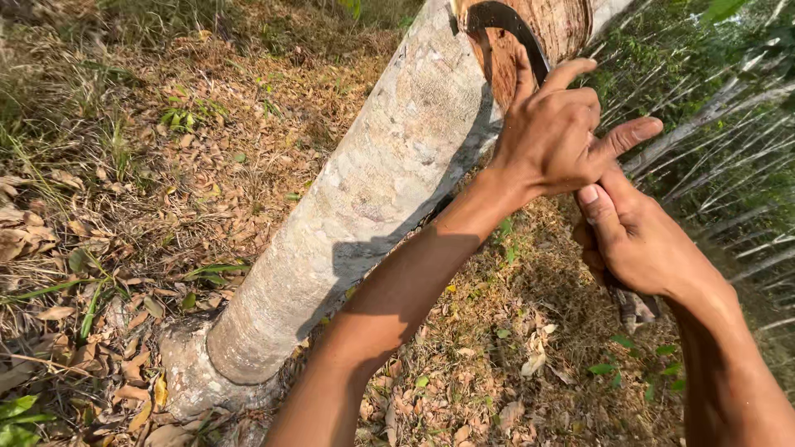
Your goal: The person taps rubber trees by cutting grooves into the bark using a tapping knife, clearing debris from collection cups by hand, and inserting a metal spout into a tree trunk.
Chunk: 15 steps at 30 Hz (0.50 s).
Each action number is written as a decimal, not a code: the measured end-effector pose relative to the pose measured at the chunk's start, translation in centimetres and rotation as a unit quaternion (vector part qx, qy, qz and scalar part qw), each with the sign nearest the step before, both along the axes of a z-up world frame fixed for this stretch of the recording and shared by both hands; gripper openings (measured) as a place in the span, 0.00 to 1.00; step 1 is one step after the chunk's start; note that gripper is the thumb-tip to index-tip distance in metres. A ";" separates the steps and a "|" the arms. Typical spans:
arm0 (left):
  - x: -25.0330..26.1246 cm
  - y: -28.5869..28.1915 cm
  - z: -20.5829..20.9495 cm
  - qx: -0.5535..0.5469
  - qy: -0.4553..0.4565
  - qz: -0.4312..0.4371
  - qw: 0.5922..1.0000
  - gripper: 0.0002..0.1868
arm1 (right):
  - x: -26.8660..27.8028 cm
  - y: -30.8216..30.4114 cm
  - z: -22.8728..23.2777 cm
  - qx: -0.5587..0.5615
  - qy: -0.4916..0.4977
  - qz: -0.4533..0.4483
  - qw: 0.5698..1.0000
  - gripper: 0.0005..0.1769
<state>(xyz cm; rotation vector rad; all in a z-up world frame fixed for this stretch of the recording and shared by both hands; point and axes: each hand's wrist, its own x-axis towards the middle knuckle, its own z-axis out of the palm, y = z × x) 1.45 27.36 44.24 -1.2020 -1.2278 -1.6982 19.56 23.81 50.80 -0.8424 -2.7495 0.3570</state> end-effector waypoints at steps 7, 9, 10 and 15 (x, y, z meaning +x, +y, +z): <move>2.3 1.7 0.9 0.053 -0.016 0.053 0.997 0.47 | 2.7 6.1 -0.2 -0.003 0.026 0.161 0.987 0.22; 2.6 1.6 0.9 -0.002 0.013 0.070 0.997 0.49 | 2.7 6.1 -0.4 -0.143 0.035 0.100 0.984 0.24; 2.0 1.4 0.8 -0.003 0.017 0.069 0.997 0.49 | 1.4 6.2 -1.0 -0.130 0.046 0.106 0.985 0.21; -0.2 0.1 0.2 -0.017 0.007 0.110 0.994 0.48 | -1.1 6.9 -2.8 -0.123 0.077 0.155 0.977 0.18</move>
